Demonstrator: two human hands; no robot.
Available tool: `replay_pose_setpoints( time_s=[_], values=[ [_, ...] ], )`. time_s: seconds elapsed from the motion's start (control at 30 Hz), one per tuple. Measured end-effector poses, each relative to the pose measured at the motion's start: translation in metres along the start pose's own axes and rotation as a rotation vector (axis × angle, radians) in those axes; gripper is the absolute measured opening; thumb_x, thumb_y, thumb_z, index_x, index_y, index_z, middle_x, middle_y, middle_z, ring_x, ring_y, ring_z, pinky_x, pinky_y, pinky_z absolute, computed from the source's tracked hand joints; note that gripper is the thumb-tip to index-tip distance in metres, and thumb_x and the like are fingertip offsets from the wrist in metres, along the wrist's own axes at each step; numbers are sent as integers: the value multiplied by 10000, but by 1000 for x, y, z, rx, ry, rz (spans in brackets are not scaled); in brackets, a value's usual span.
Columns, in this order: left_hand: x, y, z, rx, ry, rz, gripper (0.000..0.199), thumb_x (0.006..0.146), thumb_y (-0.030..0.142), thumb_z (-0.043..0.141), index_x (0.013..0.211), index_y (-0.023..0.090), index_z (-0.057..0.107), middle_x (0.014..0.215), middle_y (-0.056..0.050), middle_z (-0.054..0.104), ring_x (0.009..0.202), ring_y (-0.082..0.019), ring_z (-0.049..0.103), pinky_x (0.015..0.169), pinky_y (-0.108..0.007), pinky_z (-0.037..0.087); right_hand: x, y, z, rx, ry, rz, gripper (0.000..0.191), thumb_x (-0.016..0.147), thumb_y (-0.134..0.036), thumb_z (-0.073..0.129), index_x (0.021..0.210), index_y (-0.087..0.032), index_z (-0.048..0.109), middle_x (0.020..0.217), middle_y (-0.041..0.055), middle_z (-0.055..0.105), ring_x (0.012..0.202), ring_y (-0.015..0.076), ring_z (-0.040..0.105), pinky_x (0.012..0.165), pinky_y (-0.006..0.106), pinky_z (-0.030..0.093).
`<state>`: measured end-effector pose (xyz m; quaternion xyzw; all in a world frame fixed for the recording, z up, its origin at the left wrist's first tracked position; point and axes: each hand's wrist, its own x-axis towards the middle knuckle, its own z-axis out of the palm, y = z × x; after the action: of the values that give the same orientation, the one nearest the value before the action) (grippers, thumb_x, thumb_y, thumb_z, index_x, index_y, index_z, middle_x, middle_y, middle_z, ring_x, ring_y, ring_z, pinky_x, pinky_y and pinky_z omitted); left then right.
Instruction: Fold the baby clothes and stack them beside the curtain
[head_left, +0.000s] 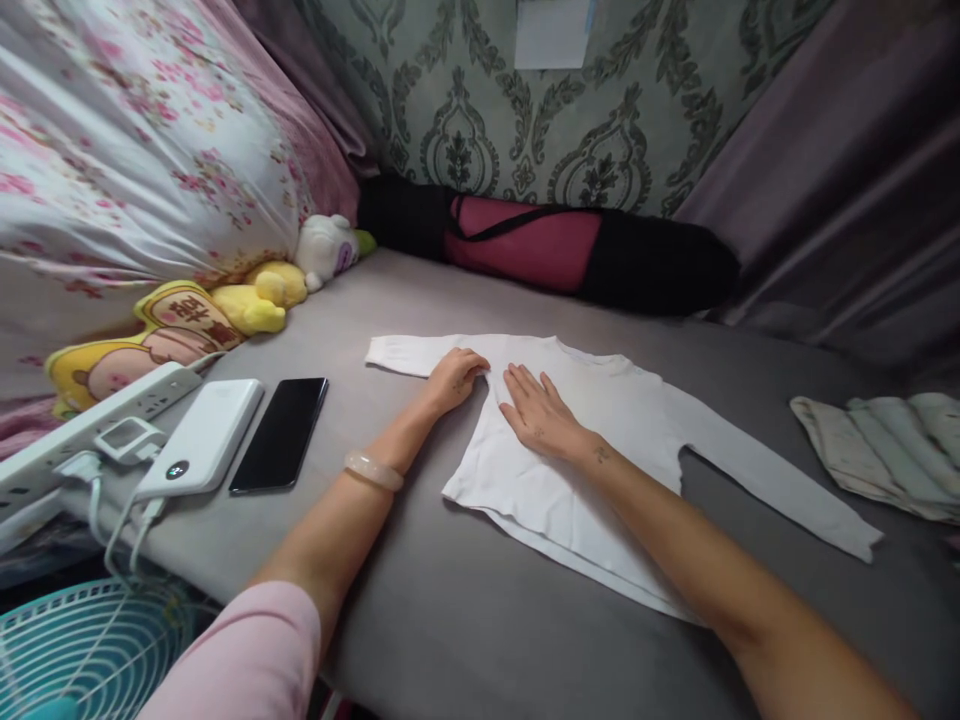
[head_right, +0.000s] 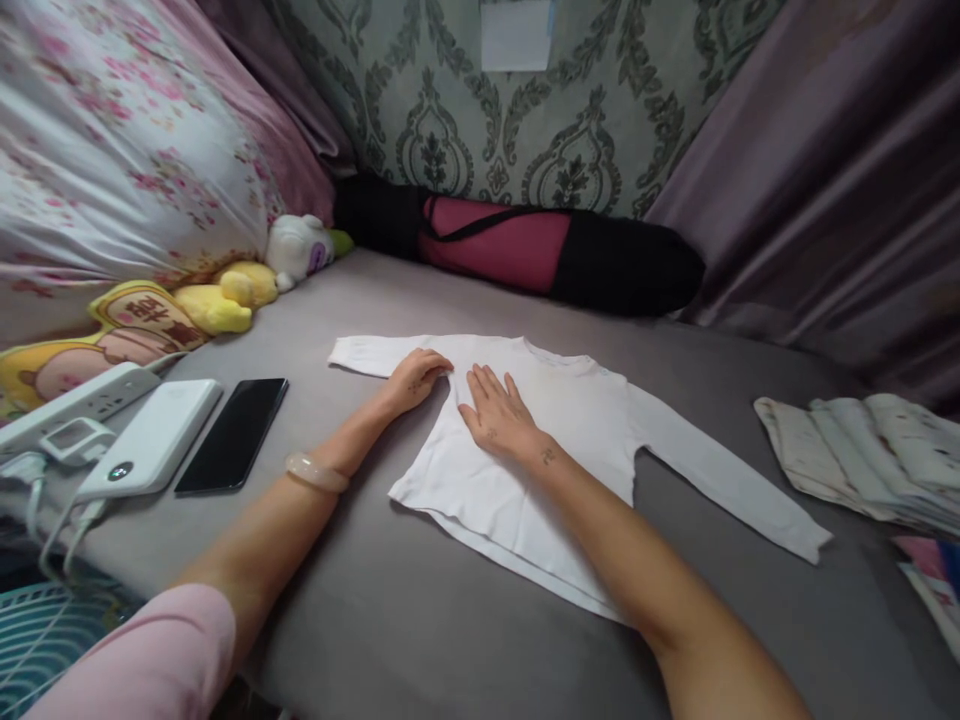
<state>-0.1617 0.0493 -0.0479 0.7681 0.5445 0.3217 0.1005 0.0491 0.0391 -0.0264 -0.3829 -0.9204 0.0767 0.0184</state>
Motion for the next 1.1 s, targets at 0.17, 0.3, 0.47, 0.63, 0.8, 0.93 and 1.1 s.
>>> replay_pose_setpoints(
  time_s=[0.17, 0.3, 0.47, 0.63, 0.8, 0.93, 1.1],
  values=[
    [-1, -2, 1, -17, 2, 12, 268, 860, 86, 423, 935, 154, 671, 961, -89, 682, 907, -197, 578, 887, -347, 445, -22, -25, 3, 13, -10, -70, 641, 977, -423, 208, 1510, -66, 194, 1585, 119, 117, 1463, 238, 73, 1182, 468, 44],
    [-4, 3, -4, -16, 55, -31, 228, 868, 127, 442, 959, 154, 649, 977, -94, 665, 934, -194, 580, 893, -336, 446, -33, -26, -2, 97, -51, -110, 643, 984, -439, 181, 1520, -83, 162, 1590, 108, 93, 1464, 216, 61, 1189, 444, 58],
    [-34, 40, -29, 137, 93, -200, 279, 907, 347, 467, 786, 161, 636, 776, -81, 630, 789, -201, 564, 777, -326, 436, -29, -13, -9, 133, -45, -67, 598, 991, -413, 164, 1522, -138, 191, 1592, 75, 119, 1463, 194, 71, 1190, 431, 79],
    [-97, 88, -47, 129, -251, -290, 471, 858, 572, 492, 618, 175, 577, 658, -52, 554, 675, -183, 516, 682, -308, 410, -16, -14, -5, 113, -78, -89, 604, 989, -415, 156, 1517, -126, 208, 1587, 66, 142, 1461, 198, 96, 1186, 435, 78],
    [-138, 104, -51, 80, -198, -350, 357, 823, 505, 559, 671, 184, 584, 879, -74, 545, 857, -223, 499, 798, -365, 437, -15, -17, -1, 53, -46, -70, 605, 982, -390, 156, 1524, -122, 176, 1591, 51, 118, 1462, 196, 86, 1187, 429, 65],
    [-143, 106, -58, -8, -224, -451, 358, 825, 461, 533, 588, 192, 535, 822, -56, 528, 859, -223, 494, 817, -377, 443, -16, -16, 1, 20, -29, -81, 612, 973, -392, 184, 1525, -127, 174, 1591, 57, 122, 1462, 205, 90, 1185, 434, 72],
    [-143, 109, -60, 13, -179, -501, 341, 792, 431, 564, 550, 193, 536, 808, -54, 540, 844, -225, 504, 809, -375, 438, -16, -19, 2, 10, -9, -76, 620, 966, -389, 213, 1517, -104, 199, 1587, 81, 133, 1460, 219, 102, 1180, 440, 67]
  ],
)
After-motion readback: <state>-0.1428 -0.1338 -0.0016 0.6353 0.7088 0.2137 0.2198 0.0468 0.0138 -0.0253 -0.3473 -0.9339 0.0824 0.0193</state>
